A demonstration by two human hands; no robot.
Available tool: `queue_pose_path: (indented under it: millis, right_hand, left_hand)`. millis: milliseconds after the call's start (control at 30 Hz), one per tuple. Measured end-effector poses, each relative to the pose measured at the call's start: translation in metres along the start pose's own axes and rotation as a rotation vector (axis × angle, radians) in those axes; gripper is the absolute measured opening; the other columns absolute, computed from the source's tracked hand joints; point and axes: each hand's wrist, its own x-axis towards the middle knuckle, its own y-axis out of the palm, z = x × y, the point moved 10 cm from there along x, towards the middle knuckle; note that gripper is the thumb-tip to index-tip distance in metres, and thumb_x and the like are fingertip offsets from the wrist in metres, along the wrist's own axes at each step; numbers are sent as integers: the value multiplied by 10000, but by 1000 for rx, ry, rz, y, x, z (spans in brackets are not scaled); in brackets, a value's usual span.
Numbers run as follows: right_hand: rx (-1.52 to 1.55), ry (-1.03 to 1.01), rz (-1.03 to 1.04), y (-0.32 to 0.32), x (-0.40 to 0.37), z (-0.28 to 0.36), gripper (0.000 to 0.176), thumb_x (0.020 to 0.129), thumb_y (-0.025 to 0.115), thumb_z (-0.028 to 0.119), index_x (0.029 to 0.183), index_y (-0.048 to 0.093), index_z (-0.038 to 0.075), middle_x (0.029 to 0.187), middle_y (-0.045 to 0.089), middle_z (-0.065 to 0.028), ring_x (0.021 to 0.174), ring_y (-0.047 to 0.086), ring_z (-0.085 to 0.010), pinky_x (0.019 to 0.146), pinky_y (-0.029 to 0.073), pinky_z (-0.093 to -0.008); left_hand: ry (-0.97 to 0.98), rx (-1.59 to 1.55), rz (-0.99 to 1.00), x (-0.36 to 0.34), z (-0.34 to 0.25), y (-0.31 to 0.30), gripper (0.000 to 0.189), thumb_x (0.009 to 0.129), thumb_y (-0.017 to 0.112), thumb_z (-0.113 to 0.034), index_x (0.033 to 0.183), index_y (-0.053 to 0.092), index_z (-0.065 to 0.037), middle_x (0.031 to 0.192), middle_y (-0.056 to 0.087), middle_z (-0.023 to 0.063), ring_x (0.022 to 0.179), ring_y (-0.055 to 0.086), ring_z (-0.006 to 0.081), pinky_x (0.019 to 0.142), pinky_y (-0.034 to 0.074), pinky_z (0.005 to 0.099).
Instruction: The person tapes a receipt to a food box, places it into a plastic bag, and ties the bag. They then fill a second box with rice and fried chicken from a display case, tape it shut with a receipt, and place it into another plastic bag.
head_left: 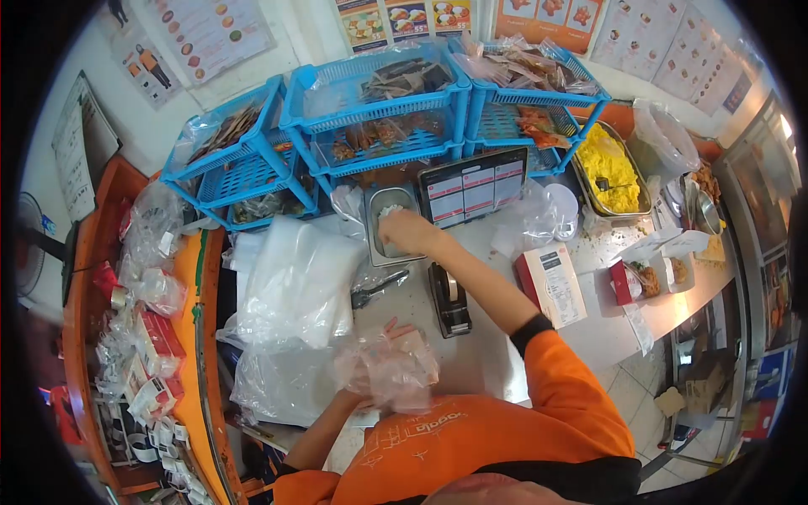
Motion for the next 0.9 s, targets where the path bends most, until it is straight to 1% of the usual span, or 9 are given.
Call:
queue_pose_path:
  millis: [67,133,333,467,500,567,700,800,900]
  right_hand:
    - [-28,-25,132,17,1,2,101,718,629,103,799,672,60,772,660,-137,793,655,-307,685,511,-403]
    - [-63,-57,261,28,5,-1,100,728,639,132,800,669,67,764,652,-131,795,645,-316,696,506,-411]
    - [264,-34,-153,-55,-21,3,11,756,620,65,761,629,62,833,641,-121,821,622,-317,701,489,-420]
    - [470,366,-800,-90,-113,-58,89,808,599,84,891,610,53,858,631,-81,896,556,-276,763,399,-388]
    - [471,368,-796,-86,-126,-62,89,808,599,84,891,610,53,858,631,-81,896,556,-276,763,399,-388]
    - [-67,537,-708,-85,-149,-63,122,808,596,91,928,612,74,872,635,-75,956,529,-253,807,351,-395]
    - [-128,445,-695,-65,-155,-69,169,794,592,83,961,614,95,872,642,-49,972,514,-236,826,323,-407]
    - [-143,401,-682,-62,-154,-70,236,772,591,80,1007,613,99,857,650,-34,957,518,-246,823,322,-411]
    - [-84,462,-625,-60,-164,-68,233,741,616,81,969,657,109,831,660,-21,961,528,-227,840,317,-416]
  left_hand:
    - [-276,-135,-86,-1,39,-33,700,892,585,-365,1464,271,-112,1446,350,117,1321,362,260,1094,327,398]
    - [-104,239,-74,-11,15,-29,693,898,582,-361,1461,270,-102,1431,369,112,1306,378,254,1087,333,390]
    - [116,1228,-5,-24,-30,14,675,919,573,-348,1453,269,-70,1387,427,95,1263,425,239,1064,353,365]
    - [52,1586,66,-23,-28,22,663,932,567,-340,1447,268,-49,1358,465,83,1234,457,229,1049,366,349]
    - [49,1583,65,-24,-16,10,663,932,567,-340,1447,268,-49,1358,465,83,1234,457,229,1049,366,349]
    - [-5,612,-93,-25,14,-38,678,862,671,-305,1406,351,-59,1339,478,86,1260,424,224,1051,360,361]
    - [318,978,-102,-14,-32,7,623,787,732,-234,1315,443,-71,1321,488,85,1275,392,218,1076,314,364]
    - [-12,610,-179,-22,-2,-26,542,756,721,-195,1226,482,-69,1302,502,96,1288,367,233,1117,225,359]
    - [199,1294,-100,-26,-41,20,457,748,705,-188,1150,529,-60,1169,575,112,1170,462,275,1021,337,371]
